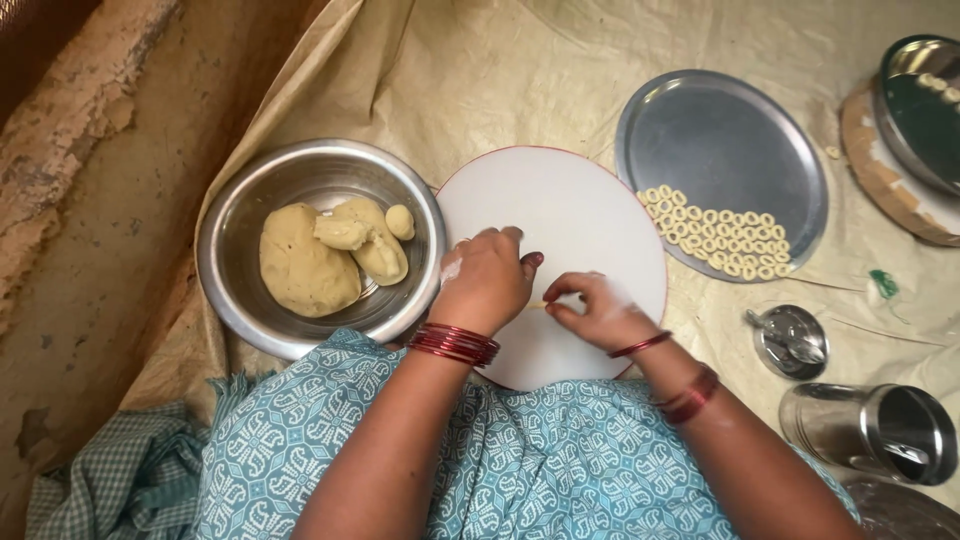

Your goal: The person takes small pieces of dough from a metal bowl, rolls them into thin strips between their palms, and then joins the ends to form small rings. The finished rings are placed onto a metal tray to the right.

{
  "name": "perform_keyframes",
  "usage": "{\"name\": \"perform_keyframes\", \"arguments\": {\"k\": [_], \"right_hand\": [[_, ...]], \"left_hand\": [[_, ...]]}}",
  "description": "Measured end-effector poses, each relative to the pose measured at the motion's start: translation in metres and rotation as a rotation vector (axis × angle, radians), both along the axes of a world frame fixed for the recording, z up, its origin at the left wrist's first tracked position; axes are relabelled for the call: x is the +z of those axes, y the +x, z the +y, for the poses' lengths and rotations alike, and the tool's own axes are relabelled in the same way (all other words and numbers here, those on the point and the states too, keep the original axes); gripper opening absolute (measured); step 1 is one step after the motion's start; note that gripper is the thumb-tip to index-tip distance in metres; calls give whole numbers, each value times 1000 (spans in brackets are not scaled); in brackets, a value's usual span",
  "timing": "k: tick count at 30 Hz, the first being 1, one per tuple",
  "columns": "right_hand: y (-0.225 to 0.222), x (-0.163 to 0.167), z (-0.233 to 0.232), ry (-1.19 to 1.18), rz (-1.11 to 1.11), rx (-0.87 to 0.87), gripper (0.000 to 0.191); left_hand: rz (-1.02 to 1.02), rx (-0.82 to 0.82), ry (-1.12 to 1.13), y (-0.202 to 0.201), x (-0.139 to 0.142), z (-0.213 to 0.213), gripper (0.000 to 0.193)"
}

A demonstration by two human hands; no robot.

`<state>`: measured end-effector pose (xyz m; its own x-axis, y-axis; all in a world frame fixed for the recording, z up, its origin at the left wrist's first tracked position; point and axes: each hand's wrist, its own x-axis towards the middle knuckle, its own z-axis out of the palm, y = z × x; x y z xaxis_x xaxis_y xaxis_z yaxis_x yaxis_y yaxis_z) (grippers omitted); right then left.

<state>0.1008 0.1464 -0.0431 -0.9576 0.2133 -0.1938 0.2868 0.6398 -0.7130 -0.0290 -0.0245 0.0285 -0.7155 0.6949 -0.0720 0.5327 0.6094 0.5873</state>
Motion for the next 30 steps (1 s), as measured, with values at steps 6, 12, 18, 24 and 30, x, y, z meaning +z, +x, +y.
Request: {"name": "perform_keyframes", "arguments": {"k": [6, 12, 18, 24, 30], "right_hand": [[16, 30, -4, -883, 108, -411, 20], [19, 42, -9, -1010, 164, -482, 24], [22, 51, 3, -979, 127, -434, 29], [24, 55, 2, -657, 202, -305, 30], [21, 58, -8, -547, 255, -331, 23]], "left_hand": [[-461, -179, 375, -7, -4, 5, 43], [-814, -170, 323, -6, -13, 2, 32], [-920, -149, 371, -2, -21, 10, 25], [-1068, -66, 431, 1, -23, 13, 24], [-1089, -8, 351, 1, -15, 10, 36]]}}
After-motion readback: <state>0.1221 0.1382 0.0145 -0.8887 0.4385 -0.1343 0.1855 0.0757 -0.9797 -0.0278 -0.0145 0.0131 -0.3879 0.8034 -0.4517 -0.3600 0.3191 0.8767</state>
